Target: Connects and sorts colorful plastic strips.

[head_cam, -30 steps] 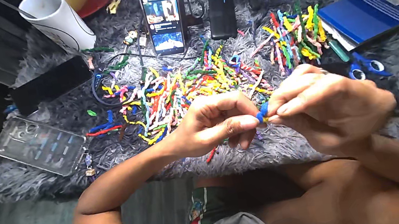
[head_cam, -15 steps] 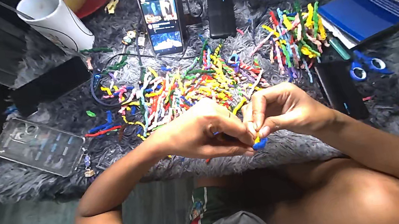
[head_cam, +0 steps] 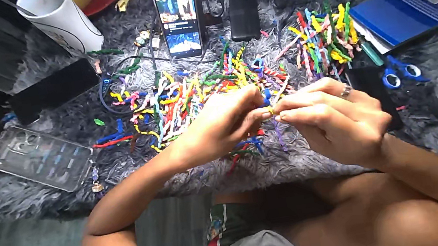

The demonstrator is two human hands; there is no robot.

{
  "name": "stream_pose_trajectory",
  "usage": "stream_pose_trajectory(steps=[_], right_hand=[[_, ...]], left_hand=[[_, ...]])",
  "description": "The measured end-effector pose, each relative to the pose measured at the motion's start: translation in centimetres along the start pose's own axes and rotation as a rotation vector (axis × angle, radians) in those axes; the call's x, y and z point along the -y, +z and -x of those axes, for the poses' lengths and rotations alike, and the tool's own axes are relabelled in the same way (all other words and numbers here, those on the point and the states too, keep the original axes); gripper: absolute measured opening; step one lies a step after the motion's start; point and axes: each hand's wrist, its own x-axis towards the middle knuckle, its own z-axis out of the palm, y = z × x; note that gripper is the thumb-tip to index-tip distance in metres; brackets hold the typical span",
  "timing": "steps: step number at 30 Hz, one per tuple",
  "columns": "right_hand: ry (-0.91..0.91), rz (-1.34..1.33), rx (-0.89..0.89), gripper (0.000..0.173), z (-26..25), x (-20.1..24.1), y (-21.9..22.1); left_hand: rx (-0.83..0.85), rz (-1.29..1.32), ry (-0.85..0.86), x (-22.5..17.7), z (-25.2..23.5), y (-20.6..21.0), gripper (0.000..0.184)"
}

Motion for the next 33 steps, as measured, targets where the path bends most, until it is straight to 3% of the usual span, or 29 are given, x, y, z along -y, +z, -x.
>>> stream_pose_trajectory(steps=[4, 8, 11, 13, 19, 23, 25, 27, 31, 33], right_hand=[[0.006, -0.052, -0.050, 0.004, -0.2, 0.3, -0.9], [0.292, -0.401, -0.055, 0.002, -0.6, 0.0, -1.4], [0.464, -0.629, -0.059, 0.010, -0.5, -0.7, -1.4], [0.473, -0.647, -0.045, 0.010, -0.3, -0.9, -1.4], [0.470, -0.564, -0.094, 0.012, -0.1, -1.1, -1.4], [0.480, -0.380, -0.185, 0.014, -0.1, -1.8, -1.8], [0.405, -0.177, -0.093, 0.008, 0.0, -2.0, -2.1], [0.366, -0.085, 0.028, 0.013, -0.3, -1.7, -2.2], [0.447, -0.263, 0.188, 0.031, -0.8, -0.6, -2.1], [0.529, -0.448, 0.265, 0.032, -0.6, -0.5, -1.9]], left_hand=[[-0.008, 0.556, -0.050, -0.1, -0.3, -0.4, 0.006], [0.054, 0.701, 0.106, 0.9, -0.4, -0.9, 0.016], [0.214, 0.568, 0.194, 1.1, -0.5, -1.1, 0.030], [0.261, 0.433, 0.212, 1.1, -0.7, -1.0, 0.036], [0.226, 0.473, 0.085, 0.8, -0.7, -1.6, 0.050], [0.124, 0.398, 0.067, 0.5, -0.6, -1.9, 0.041], [0.012, 0.336, 0.112, 0.6, -0.5, -1.5, 0.033], [-0.065, 0.280, 0.139, 0.7, -0.5, -1.1, 0.028], [-0.079, 0.159, 0.213, 0.7, -0.4, -0.7, 0.017], [-0.105, -0.069, 0.290, 0.5, -0.2, -0.3, 0.011]])
